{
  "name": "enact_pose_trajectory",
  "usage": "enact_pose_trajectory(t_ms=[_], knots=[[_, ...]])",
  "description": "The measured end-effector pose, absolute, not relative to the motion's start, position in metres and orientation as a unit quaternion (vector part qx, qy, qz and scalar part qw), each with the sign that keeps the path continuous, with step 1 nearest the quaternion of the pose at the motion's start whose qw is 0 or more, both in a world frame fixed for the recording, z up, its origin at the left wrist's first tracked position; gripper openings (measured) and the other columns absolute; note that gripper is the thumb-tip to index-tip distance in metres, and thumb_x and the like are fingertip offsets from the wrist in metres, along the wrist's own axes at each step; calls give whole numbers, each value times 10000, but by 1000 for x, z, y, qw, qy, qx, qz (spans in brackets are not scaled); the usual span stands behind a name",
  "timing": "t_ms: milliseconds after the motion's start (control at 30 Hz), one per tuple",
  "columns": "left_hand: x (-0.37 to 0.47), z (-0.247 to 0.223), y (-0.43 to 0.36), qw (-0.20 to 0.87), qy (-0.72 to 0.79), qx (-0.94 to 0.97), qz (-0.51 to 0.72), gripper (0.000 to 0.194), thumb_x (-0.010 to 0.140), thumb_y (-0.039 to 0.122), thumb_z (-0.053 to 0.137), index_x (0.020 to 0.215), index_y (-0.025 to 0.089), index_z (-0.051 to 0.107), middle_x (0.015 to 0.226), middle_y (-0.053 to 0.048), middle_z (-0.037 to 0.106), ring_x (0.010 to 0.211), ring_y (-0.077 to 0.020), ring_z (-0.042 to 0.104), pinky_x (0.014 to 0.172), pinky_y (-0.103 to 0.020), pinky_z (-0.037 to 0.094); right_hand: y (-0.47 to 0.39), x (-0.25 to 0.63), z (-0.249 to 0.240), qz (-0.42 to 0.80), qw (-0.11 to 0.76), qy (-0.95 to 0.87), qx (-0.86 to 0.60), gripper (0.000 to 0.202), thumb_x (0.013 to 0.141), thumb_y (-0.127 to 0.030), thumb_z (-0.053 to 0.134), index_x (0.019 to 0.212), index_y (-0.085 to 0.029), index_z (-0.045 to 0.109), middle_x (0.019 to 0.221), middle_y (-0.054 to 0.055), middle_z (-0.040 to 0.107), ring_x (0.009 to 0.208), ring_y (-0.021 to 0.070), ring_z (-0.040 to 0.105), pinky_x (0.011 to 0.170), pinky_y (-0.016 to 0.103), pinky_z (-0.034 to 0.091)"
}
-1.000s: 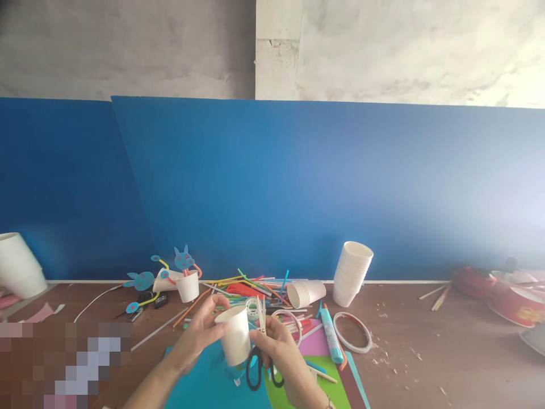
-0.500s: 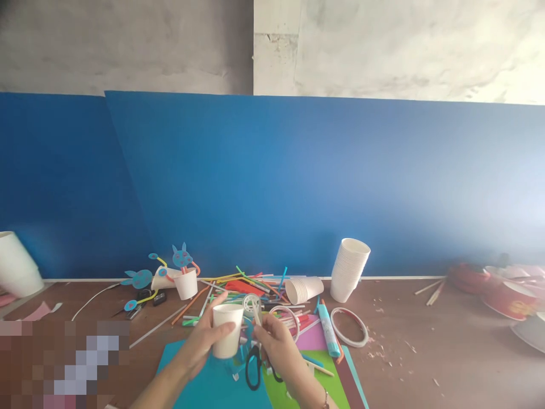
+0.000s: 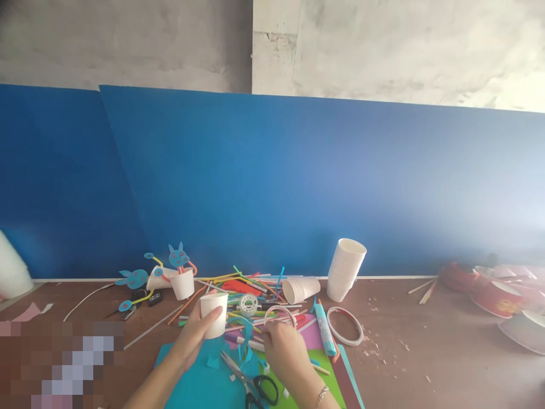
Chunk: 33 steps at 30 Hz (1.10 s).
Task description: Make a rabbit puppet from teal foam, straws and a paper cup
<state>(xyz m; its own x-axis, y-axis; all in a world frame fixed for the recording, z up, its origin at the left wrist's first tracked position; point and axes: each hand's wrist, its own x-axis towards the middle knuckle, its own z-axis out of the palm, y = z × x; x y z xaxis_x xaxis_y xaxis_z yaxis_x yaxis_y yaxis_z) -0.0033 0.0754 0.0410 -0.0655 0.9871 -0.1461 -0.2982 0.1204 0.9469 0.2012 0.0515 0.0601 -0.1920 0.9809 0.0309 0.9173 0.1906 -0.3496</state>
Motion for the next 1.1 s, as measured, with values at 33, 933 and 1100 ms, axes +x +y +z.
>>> enact_pose_trajectory(t_ms=[33,933,1100], knots=[[-4,39,76,579,471,366,556,882,599,476,760,1330,189,359,1001,-92,659,826,-223,650,665,-294,505,54,206,62,104,99,-759,-635,309,807,-96,420,694,-194,691,737,62,711,729,201,648,570,246,343],[0,28,77,494,513,511,481,403,677,482,657,878,232,414,732,17,576,606,-178,613,520,-275,481,52,225,107,69,-24,-752,-655,218,668,-43,501,762,-153,664,783,126,707,752,286,651,578,298,367],[-3,30,77,435,510,544,504,352,654,447,688,819,207,491,1085,-75,577,728,-184,621,567,-277,496,48,224,111,178,126,-770,-600,196,792,-129,423,744,-194,602,682,29,647,657,179,570,568,264,321]])
